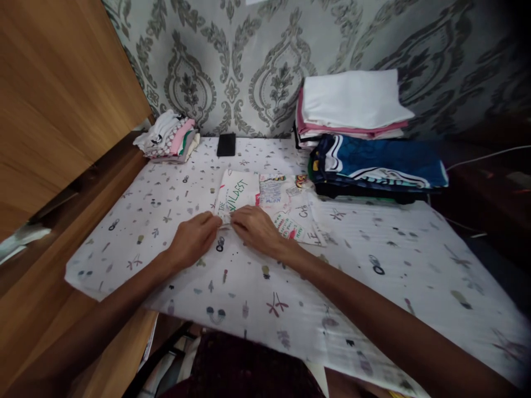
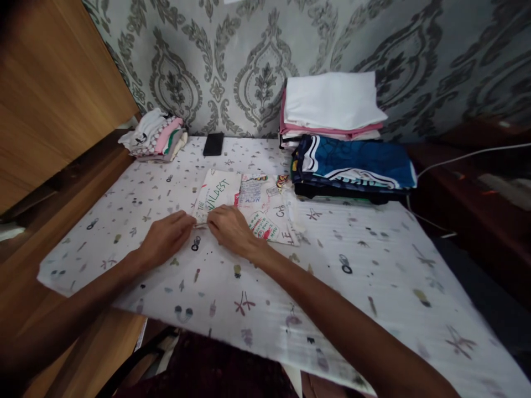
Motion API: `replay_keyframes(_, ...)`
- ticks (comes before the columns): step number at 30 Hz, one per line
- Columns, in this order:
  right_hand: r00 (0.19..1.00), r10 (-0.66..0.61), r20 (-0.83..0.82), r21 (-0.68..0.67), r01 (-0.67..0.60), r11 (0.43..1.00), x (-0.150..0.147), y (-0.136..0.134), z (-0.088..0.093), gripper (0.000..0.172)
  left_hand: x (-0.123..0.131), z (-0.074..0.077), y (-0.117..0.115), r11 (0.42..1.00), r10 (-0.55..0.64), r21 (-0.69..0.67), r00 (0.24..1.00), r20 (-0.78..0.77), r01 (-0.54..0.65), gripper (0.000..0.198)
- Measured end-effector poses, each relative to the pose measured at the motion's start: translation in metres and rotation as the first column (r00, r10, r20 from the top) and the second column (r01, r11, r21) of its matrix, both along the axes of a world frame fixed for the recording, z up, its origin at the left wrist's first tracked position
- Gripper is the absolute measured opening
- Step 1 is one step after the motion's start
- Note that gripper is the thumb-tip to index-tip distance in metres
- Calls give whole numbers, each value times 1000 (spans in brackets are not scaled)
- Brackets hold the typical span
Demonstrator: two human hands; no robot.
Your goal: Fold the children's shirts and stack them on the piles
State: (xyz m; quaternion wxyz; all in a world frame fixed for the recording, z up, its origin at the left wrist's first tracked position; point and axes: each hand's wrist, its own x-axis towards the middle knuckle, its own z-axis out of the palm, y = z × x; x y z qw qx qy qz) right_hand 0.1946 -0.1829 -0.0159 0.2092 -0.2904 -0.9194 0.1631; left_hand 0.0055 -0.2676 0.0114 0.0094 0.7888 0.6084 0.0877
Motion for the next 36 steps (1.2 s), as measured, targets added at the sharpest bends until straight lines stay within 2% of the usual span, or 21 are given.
replay_keyframes(2, 995, -53, -79, -104, 45, 994, 1, 3, -1, 16, 2, -2, -7, 996, -69, -62, 993, -91, 63, 33)
replay_keyframes(5, 987, -92, -131, -205, 64, 977, 2, 4, -1, 14, 9, -4, -13, 990, -48, -142, 980, -194, 21, 47)
replay_keyframes(10, 976, -116, -185, -256, 66, 964, 2, 2, -2, 16, 18, -4, -12, 983, -10, -180, 965, -261, -38, 46)
replay_keyframes(16, 960, -180, -213, -291, 113, 950, 2, 1, -6, 17, 24, -2, -10, 960, 27, -250, 926, -378, -130, 61)
replay_keyframes(21, 962, -157, -223, -256, 97, 962, 4, 0, -8, 25, 30, 5, -14, 953, 45, -253, 901, -432, -169, 47)
replay_keyframes(24, 966, -145, -213, -242, 91, 966, 4, 0, -9, 34, 28, 8, -23, 958, 66, -222, 891, -448, -182, 48)
replay_keyframes(31, 967, -141, -213, -234, 90, 968, 2, 2, -14, 28, 16, 13, -44, 946, 80, -245, 884, -461, -213, 48)
replay_keyframes(36, 974, -106, -199, -228, 59, 972, 4, -2, -10, 29, 2, 23, -33, 920, 143, -294, 920, -365, -260, 28)
